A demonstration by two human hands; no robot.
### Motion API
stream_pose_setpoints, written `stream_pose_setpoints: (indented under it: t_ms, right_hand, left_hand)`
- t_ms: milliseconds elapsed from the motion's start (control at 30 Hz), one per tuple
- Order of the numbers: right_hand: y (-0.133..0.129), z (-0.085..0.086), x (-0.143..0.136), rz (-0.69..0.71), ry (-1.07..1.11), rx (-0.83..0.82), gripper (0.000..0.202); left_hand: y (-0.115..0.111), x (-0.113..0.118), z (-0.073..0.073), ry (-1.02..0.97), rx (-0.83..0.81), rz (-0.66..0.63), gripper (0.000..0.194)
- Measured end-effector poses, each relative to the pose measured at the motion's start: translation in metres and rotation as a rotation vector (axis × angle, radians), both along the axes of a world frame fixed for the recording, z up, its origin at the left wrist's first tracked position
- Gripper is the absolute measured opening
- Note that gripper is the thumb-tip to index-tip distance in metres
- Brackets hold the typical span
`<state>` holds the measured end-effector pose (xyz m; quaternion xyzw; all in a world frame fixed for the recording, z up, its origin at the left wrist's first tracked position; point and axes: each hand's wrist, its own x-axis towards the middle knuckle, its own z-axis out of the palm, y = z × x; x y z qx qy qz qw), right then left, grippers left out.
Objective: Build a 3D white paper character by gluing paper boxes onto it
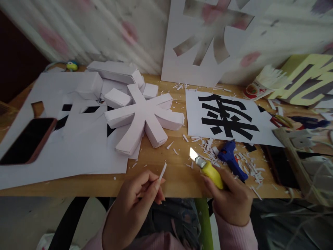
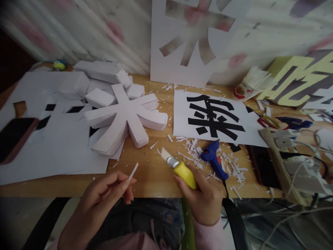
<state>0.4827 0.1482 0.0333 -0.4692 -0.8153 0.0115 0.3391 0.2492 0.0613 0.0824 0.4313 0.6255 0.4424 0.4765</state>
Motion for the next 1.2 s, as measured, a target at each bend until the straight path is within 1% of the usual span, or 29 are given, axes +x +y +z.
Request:
stream_pose_setpoints:
  t_ms: [100,167,267,400,500,567,633,667,733,800,833,900,967,1033,1067,1133,1200]
  right_hand:
    - [-0.01,0.008,-0.019,0.21,0.05,-0.129,0.029]
    - [-0.015,0.012,-0.032,0.292,0.063,-0.2,0.032]
    - [-0.017,0.013,-0.041,0.318,0.049,-0.239,0.034]
    - [-0.016,0.013,-0.039,0.31,0.039,-0.218,0.037]
    - [-0.016,0.014,-0.037,0.316,0.052,-0.206,0.036]
    - [-0.014,0.014,-0.035,0.323,0.051,-0.196,0.035]
    - [-0.011,0.012,-0.031,0.293,0.032,-0.17,0.035]
    - [-0.008,0.01,-0.027,0.247,0.019,-0.143,0.037]
    - [-0.001,0.005,-0.018,0.103,-0.011,-0.081,0.04]
    - [0.005,0.0,-0.011,-0.053,-0.048,-0.048,0.046]
    - [0.007,-0.001,-0.009,-0.111,-0.067,-0.057,0.05]
    - [0.008,-0.004,-0.009,-0.177,-0.09,-0.122,0.056]
    - [0.006,-0.006,-0.014,-0.194,-0.054,-0.22,0.058]
    - [0.002,-0.006,-0.022,-0.175,0.054,-0.342,0.055]
    - [0.0,-0.005,-0.026,-0.153,0.124,-0.407,0.052]
    - [-0.003,-0.004,-0.033,-0.107,0.228,-0.521,0.046]
    - [-0.004,-0.003,-0.038,-0.116,0.21,-0.569,0.048]
  left_hand:
    - [0.001,0.0,-0.002,-0.029,0.011,-0.001,0.026]
    - [0.0,0.001,-0.002,-0.009,0.019,-0.004,0.027]
    - [-0.004,0.002,-0.002,0.037,0.034,-0.013,0.025]
    - [-0.006,0.002,-0.002,0.08,0.024,-0.026,0.025]
    - [-0.006,0.002,-0.001,0.05,-0.016,-0.053,0.027]
    - [-0.006,0.002,0.001,0.007,-0.013,-0.06,0.029]
    - [-0.006,0.001,0.005,-0.041,-0.017,-0.064,0.03]
    - [-0.007,0.001,0.006,-0.058,-0.023,-0.063,0.031]
    - [-0.009,-0.001,0.009,-0.065,-0.037,-0.063,0.032]
    - [-0.01,-0.003,0.008,-0.067,-0.031,-0.052,0.032]
    - [-0.01,-0.003,0.007,-0.066,-0.019,-0.045,0.031]
    - [-0.009,-0.002,0.001,-0.009,0.026,-0.023,0.028]
    - [-0.007,0.0,-0.005,0.17,0.12,0.036,0.02]
    - [-0.006,0.003,-0.01,0.377,0.244,0.108,0.01]
    - [-0.005,0.004,-0.012,0.442,0.294,0.126,0.01]
    - [-0.004,0.006,-0.013,0.486,0.339,0.111,0.011]
    - [-0.004,0.006,-0.012,0.477,0.336,0.096,0.013]
